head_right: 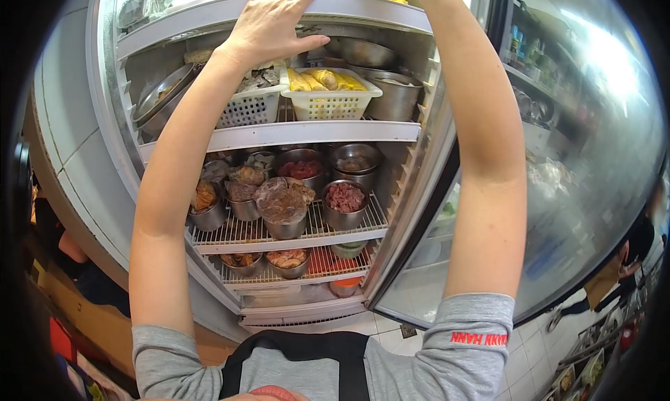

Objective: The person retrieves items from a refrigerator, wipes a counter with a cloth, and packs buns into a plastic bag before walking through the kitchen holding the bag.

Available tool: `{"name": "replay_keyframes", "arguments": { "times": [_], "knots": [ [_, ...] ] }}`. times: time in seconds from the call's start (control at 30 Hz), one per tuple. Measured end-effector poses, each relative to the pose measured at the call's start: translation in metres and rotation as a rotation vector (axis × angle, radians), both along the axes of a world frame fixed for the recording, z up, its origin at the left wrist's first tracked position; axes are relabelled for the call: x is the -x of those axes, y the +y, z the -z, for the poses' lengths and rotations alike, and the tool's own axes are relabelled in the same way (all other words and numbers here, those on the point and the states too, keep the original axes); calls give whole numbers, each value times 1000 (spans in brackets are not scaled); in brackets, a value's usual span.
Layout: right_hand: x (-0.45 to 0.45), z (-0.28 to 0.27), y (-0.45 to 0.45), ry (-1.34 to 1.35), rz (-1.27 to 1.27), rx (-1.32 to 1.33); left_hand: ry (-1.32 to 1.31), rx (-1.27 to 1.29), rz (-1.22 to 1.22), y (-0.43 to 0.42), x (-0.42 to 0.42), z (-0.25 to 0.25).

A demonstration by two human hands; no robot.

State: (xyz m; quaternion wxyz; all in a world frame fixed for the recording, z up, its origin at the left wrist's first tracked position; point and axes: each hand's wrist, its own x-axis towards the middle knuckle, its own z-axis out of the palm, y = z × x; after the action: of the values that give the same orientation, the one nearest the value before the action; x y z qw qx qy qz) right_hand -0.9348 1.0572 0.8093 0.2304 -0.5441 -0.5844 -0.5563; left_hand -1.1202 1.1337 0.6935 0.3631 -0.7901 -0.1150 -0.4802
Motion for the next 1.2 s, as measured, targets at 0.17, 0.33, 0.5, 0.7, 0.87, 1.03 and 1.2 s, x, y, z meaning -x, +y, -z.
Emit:
{"name": "replay_keyframes", "arguments": {
  "times": [0.17,0.33,0.5,0.7,0.87,1.03,1.2],
  "knots": [
    [-7,34,-56,-155,-357,-539,20,-32,-83,7,0,-1],
    [-87,170,-205,-12,-311,-809,12,-222,-26,34,-4,-4],
    [-153,334,-347,451,229,-757,-63,-68,369,42,4,13],
    [-204,451,-481,936,658,-577,195,633,928,-93,34,180],
    [-224,468,-546,1228,792,-269,1398,1325,521,-150,75,393],
    [-268,440,-570,1267,723,-422,1134,2200,619,-210,104,434],
    [-348,423,-584,1235,455,-608,789,2001,617,-261,40,402]
  ]
}}
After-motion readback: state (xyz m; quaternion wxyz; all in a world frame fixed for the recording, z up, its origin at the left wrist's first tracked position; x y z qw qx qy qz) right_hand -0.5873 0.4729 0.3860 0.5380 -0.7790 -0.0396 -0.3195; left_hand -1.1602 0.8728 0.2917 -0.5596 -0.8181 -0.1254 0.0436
